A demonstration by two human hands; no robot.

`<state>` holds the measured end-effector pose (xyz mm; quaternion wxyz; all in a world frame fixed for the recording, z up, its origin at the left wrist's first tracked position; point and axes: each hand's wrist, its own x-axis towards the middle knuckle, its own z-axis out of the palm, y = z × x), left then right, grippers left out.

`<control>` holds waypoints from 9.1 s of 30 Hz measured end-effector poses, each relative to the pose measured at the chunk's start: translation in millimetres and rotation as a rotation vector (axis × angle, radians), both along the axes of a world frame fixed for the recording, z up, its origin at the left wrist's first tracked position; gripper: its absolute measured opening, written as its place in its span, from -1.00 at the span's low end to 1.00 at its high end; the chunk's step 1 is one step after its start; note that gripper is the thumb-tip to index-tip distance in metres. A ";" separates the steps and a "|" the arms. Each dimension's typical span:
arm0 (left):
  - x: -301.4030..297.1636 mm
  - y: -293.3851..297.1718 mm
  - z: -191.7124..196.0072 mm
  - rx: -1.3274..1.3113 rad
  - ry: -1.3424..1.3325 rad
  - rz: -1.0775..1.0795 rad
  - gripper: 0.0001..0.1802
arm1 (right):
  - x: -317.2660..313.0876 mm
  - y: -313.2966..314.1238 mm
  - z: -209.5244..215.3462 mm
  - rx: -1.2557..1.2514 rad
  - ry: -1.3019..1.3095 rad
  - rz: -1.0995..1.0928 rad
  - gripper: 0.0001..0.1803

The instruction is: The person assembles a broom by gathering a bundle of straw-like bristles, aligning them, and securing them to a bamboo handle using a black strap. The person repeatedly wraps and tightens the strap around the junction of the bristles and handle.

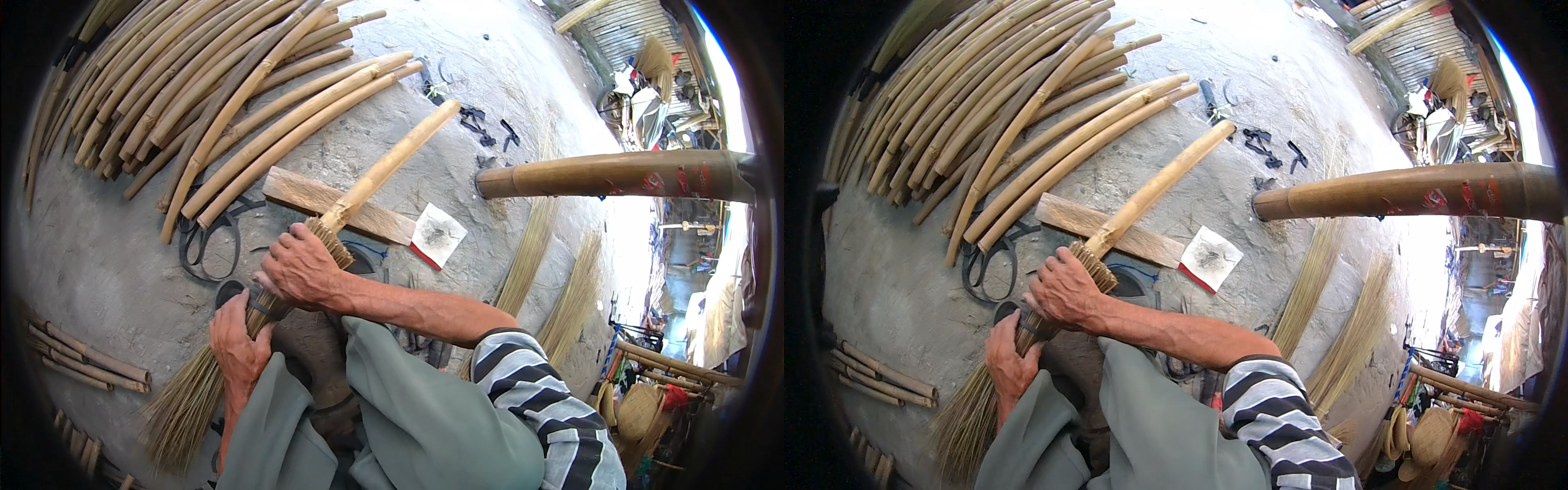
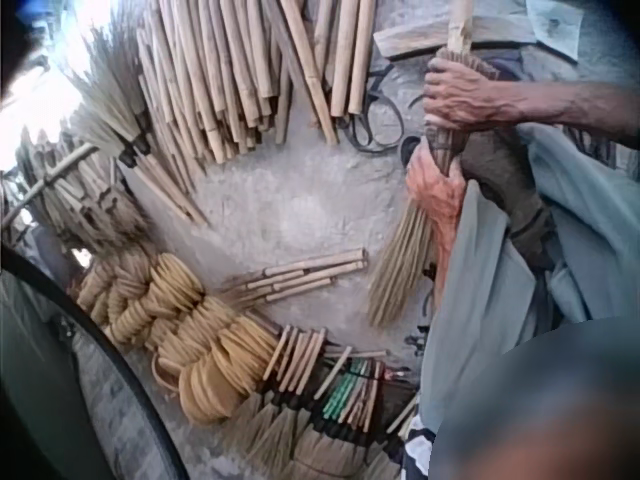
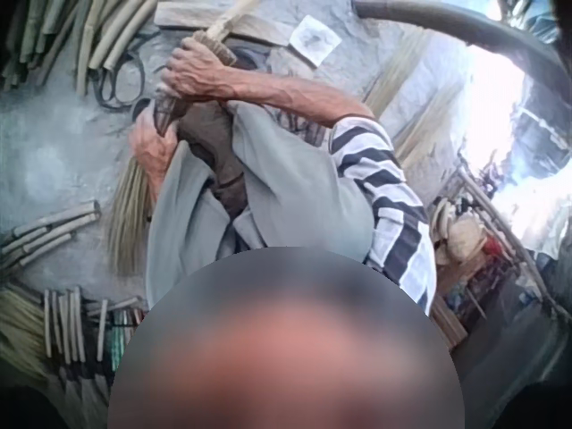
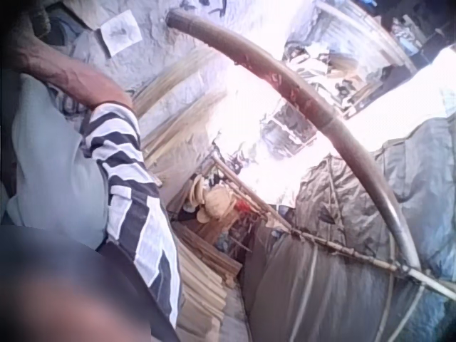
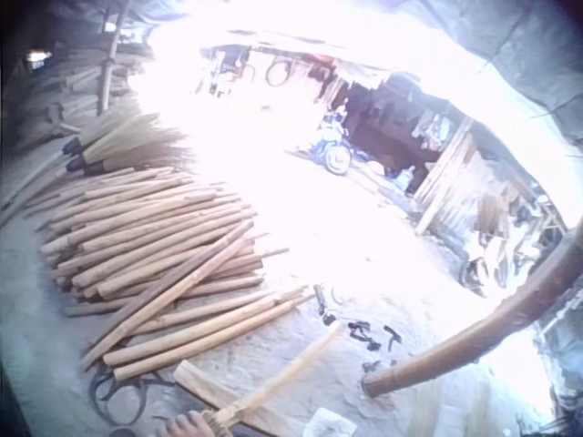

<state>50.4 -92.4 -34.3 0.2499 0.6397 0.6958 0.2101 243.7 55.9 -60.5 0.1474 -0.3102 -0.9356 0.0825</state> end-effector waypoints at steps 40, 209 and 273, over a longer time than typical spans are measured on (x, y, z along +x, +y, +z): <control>-62.4 12.7 -21.0 -0.518 -0.512 0.284 -0.63 | -4.8 16.0 -26.4 -0.051 0.282 0.156 -0.77; -11.9 149.6 -9.3 -0.800 -0.234 -0.256 -0.09 | 37.8 21.7 -22.3 0.071 -0.033 -0.030 -0.24; 64.3 84.8 -20.1 -0.063 0.364 0.019 -0.23 | 51.9 27.7 17.8 -0.243 -0.171 0.129 -0.01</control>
